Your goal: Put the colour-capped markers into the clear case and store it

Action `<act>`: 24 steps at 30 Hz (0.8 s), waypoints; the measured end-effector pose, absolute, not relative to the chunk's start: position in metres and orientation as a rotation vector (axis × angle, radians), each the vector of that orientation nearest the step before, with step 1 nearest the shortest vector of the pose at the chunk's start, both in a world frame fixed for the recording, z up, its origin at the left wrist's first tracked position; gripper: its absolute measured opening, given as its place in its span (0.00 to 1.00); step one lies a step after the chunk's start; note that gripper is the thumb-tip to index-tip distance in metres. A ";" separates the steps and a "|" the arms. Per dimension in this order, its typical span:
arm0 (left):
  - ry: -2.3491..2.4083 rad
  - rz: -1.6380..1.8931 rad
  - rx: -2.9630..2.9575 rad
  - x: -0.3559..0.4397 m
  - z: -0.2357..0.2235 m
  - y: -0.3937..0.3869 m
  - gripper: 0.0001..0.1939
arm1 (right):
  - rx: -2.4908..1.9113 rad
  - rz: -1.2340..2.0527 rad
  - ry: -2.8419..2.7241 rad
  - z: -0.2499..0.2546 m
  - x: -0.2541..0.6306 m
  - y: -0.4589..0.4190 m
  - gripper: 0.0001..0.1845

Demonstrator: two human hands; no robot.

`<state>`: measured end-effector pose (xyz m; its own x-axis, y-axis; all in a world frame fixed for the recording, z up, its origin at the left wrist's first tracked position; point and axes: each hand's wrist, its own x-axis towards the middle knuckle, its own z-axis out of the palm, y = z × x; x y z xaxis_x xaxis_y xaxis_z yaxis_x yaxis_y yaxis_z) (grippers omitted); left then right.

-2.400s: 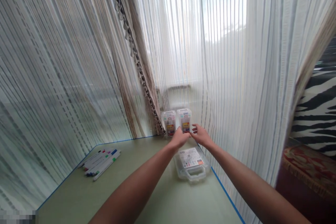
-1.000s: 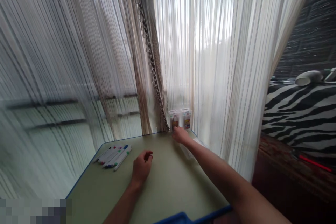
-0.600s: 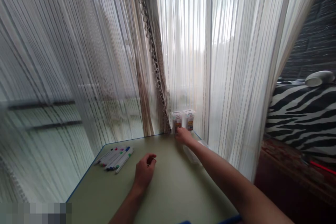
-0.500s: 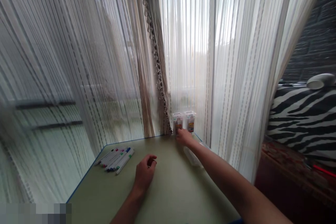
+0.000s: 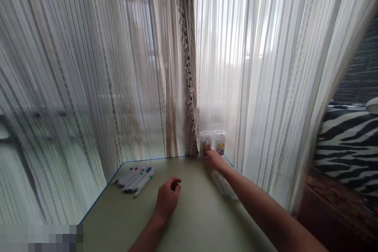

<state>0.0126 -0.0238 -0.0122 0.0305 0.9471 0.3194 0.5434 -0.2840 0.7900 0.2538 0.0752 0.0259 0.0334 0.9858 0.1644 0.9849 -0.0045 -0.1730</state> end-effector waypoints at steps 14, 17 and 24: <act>1.497 1.170 1.818 0.018 -0.019 -0.030 0.10 | -1.442 0.076 -2.158 0.012 0.197 0.005 0.09; 1.507 1.164 1.804 0.015 -0.017 -0.029 0.10 | -1.301 0.111 -2.128 -0.001 0.176 -0.008 0.09; 1.407 0.935 1.853 0.007 -0.003 -0.001 0.09 | -1.237 0.124 -2.029 -0.017 0.172 -0.012 0.06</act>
